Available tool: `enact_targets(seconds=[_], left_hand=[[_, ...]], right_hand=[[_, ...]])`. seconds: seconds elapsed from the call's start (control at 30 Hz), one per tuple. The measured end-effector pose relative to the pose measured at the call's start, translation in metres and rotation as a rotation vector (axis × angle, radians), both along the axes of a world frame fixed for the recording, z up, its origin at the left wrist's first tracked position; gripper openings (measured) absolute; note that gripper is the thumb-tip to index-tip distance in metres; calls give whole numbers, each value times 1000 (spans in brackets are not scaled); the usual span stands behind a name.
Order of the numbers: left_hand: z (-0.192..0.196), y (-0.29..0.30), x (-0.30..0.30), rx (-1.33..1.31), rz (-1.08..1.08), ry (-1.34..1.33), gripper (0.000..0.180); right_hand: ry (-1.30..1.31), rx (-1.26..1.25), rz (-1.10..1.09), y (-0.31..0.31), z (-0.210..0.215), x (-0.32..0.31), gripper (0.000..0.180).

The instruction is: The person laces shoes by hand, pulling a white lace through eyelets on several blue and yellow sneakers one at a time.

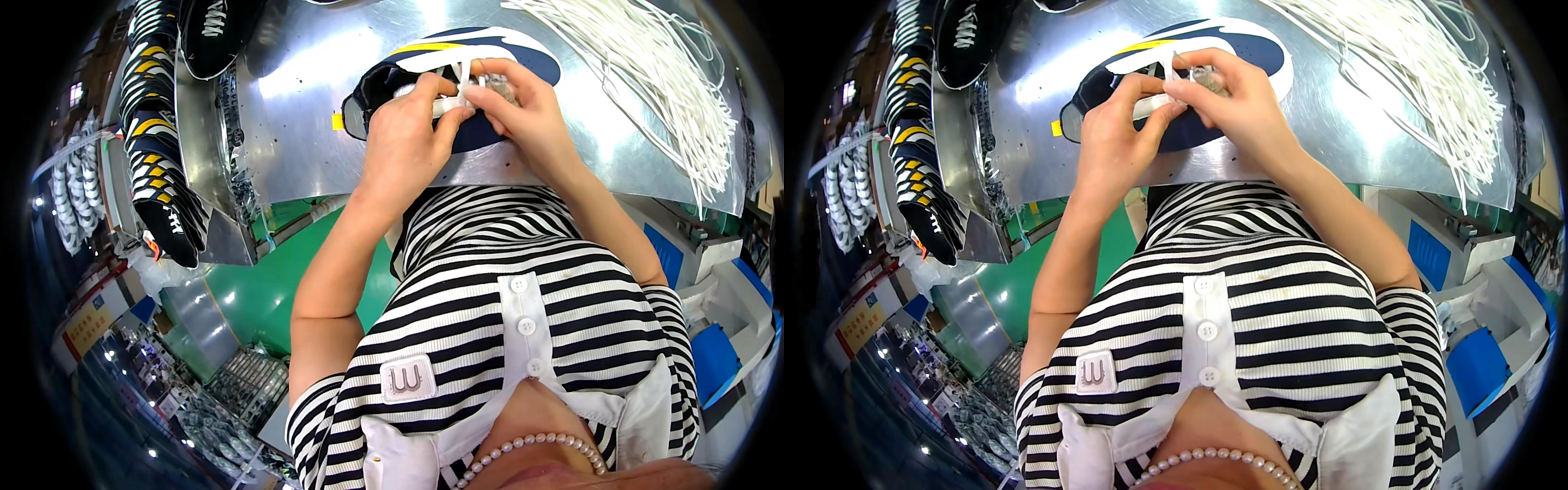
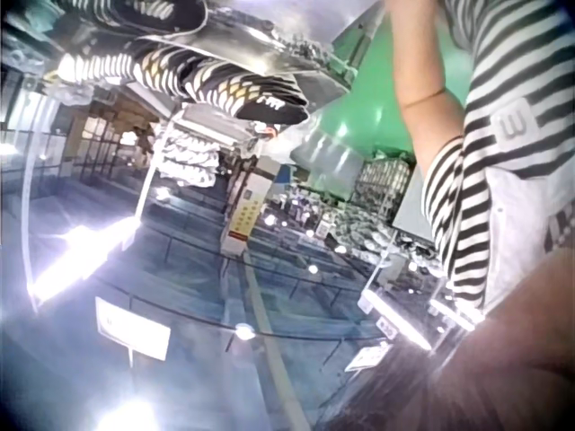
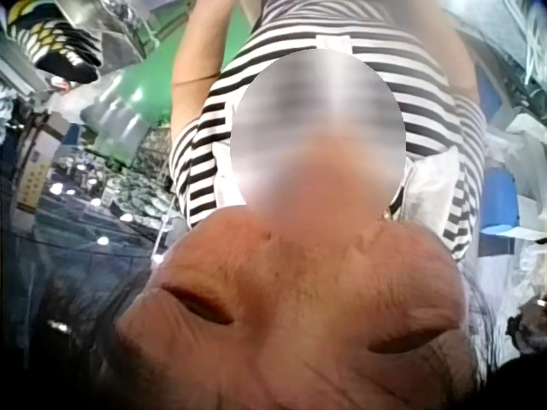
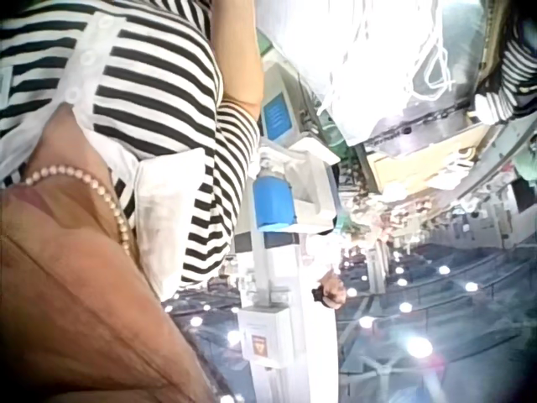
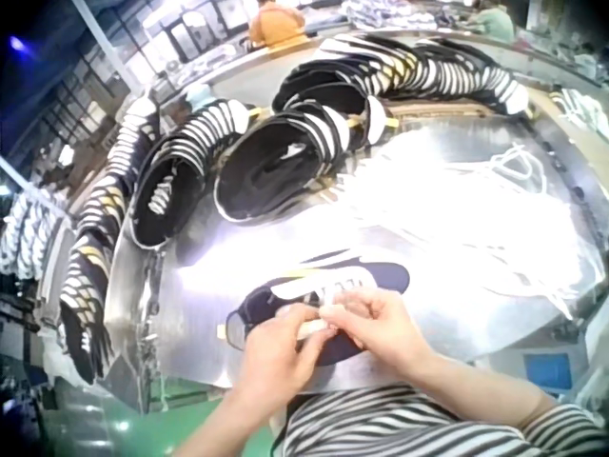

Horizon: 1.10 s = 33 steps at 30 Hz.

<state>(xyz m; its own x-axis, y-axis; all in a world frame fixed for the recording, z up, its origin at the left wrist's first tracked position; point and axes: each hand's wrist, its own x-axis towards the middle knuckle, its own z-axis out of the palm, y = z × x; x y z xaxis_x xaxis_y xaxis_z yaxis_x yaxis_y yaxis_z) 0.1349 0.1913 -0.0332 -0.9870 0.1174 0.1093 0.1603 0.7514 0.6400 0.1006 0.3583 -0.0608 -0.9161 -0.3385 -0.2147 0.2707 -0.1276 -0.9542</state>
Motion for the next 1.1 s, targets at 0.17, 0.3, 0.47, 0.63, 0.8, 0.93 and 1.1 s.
enact_targets(seconds=[0.17, 0.3, 0.47, 0.63, 0.8, 0.93, 1.1], left_hand=[[-2, -2, -2, -11, 16, -7, 28], [-6, -3, 0, -40, 2, 122, 28], [-3, -3, -1, -47, -74, 110, 26], [-19, 8, 9, -181, -209, 361, 21], [-6, 6, 17, -98, -49, 83, 22], [-1, -1, 14, 106, 3, -109, 24], [16, -9, 2, 81, -226, -364, 27]], right_hand=[[239, 299, 131, 27, 11, 24, 20], [307, 391, 150, 28, 10, 24, 15], [315, 423, 146, 26, 12, 17, 14], [399, 586, 112, 6, 4, 16, 16], [211, 499, 363, 29, 22, -1, 12], [401, 535, 92, 50, 32, -14, 12], [806, 654, -199, 20, -22, -31, 20]])
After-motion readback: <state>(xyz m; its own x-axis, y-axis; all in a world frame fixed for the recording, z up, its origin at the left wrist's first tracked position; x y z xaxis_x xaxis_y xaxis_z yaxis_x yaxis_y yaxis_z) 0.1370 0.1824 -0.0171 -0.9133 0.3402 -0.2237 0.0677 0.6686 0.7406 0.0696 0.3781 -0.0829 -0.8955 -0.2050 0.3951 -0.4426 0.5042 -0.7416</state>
